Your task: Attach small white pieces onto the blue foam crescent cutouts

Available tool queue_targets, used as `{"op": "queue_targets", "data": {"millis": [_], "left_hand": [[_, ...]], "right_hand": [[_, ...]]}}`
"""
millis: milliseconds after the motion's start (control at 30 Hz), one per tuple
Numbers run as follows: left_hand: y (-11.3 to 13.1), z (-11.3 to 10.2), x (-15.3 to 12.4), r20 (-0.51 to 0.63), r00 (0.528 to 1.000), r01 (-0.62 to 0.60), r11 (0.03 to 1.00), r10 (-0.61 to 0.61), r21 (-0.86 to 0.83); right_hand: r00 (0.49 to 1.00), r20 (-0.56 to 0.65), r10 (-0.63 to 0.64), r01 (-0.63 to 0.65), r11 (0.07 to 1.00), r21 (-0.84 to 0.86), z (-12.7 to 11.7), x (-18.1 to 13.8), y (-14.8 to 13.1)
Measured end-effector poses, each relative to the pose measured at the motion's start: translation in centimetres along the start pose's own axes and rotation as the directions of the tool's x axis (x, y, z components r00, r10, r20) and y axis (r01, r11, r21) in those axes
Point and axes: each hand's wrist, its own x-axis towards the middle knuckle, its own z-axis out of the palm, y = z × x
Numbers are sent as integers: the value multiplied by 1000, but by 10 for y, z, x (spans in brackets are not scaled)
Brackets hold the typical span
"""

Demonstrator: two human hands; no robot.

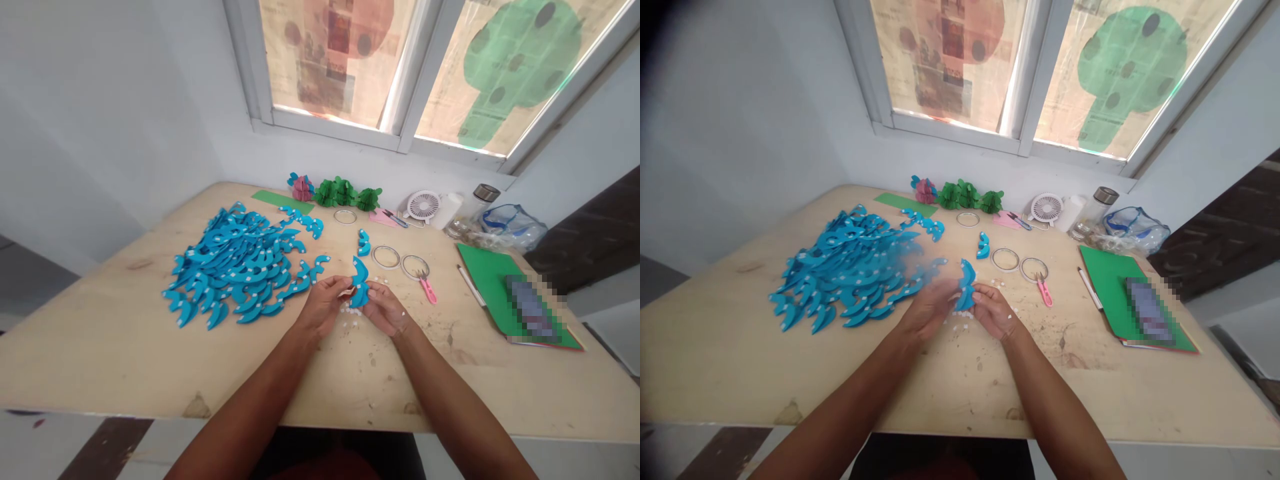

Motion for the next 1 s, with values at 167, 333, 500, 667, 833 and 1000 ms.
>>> {"op": "queue_targets", "data": {"millis": [167,333,500,667,833,1000], "left_hand": [[-4,0,1,-23,1000,-11,1000,11,9],[-7,0,1,-31,998,-46,999,47,23],[-7,3,-1,-64,994,-85,996,86,11],[-6,6,-2,-107,988,-111,994,112,15],[-5,8,-3,-113,984,-136,990,141,46],[-4,10,-4,-124,982,-135,990,140,45]], "right_hand": [[1000,-9,1,-1,1000,1,0,0,0],[1000,-9,0,0,1000,-3,1,0,0],[1000,-12,-8,8,1000,4,-1,0,2],[1000,-16,-17,17,1000,2,-1,0,2],[1000,-13,-11,11,1000,-9,-1,-1,1],[1000,-25,-7,6,999,-37,-1,-1,0]]}}
